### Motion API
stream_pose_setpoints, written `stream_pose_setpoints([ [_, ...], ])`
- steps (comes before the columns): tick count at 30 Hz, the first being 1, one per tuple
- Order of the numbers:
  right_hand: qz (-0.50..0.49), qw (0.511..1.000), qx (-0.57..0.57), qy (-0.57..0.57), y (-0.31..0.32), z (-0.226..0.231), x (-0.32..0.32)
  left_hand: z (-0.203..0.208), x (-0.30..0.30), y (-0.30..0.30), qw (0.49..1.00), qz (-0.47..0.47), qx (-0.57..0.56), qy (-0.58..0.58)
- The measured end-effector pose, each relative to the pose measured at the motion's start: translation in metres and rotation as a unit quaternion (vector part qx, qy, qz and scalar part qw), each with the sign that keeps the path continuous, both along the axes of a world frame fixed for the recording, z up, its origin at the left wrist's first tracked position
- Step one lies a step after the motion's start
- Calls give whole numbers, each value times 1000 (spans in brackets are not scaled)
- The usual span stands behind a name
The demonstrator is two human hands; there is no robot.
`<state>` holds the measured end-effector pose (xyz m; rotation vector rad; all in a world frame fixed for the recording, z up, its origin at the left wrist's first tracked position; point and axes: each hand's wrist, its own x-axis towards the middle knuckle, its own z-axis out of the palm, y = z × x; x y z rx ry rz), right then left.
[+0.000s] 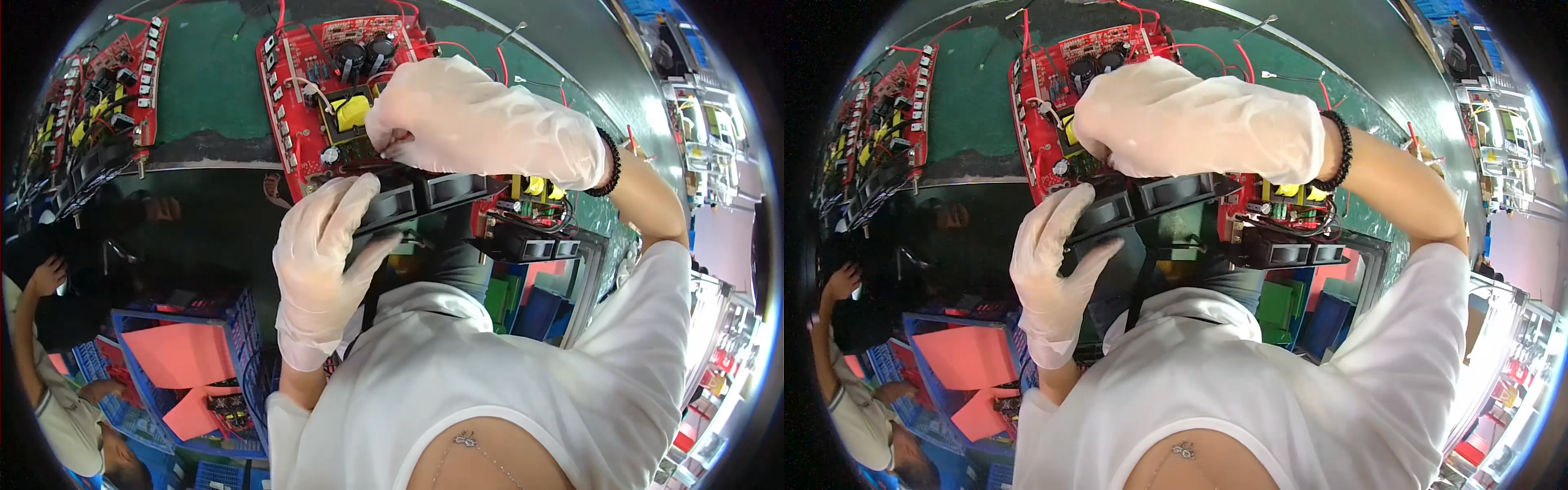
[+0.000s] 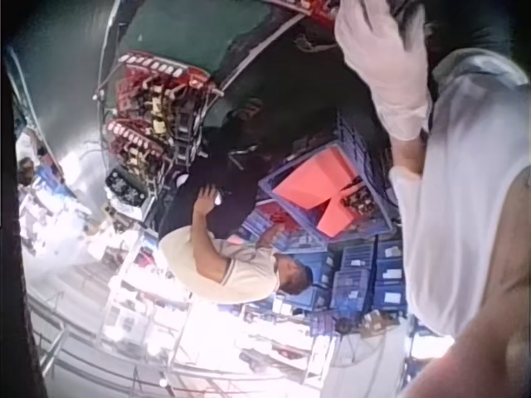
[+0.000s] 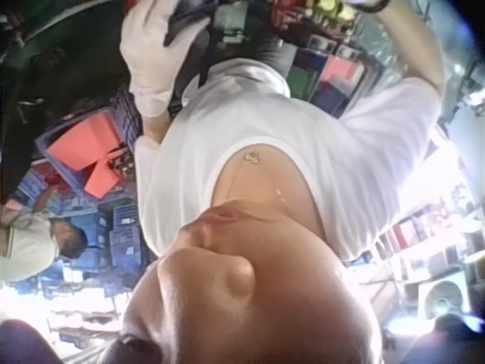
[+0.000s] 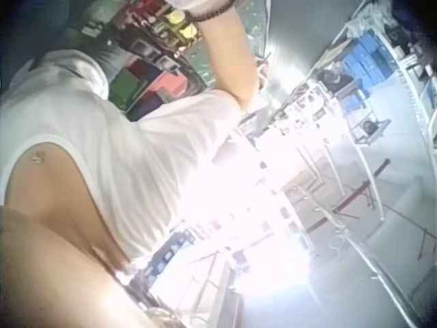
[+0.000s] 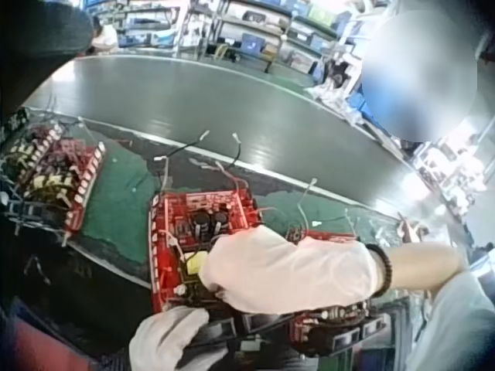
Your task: The person is assembling electronic components on a red PCB, connecting wires and fans, and applying white thermal paste using a brush.
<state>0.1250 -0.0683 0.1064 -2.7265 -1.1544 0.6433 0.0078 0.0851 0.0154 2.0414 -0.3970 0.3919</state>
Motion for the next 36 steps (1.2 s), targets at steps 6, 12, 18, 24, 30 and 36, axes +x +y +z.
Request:
stream_pose_setpoints([
  [6,50,997,-49,-13,-6,-14,8,-5,1,-2,999,19,28,-15],
  [12,22,998,-48,-23,-6,-19,6,-5,3,-2,1000,10,11,-15],
  [18,14,999,-29,-43,-7,-23,4,-6,4,-1,1000,7,9,-16],
  [24,-11,999,29,-18,-12,-23,-1,-7,4,-2,1000,8,8,-26],
  [30,8,999,32,-28,-11,-25,-1,-7,2,-2,1000,15,8,-16],
  [36,42,993,-45,-102,6,-20,-9,-3,-1,-2,1000,22,13,-4],
])
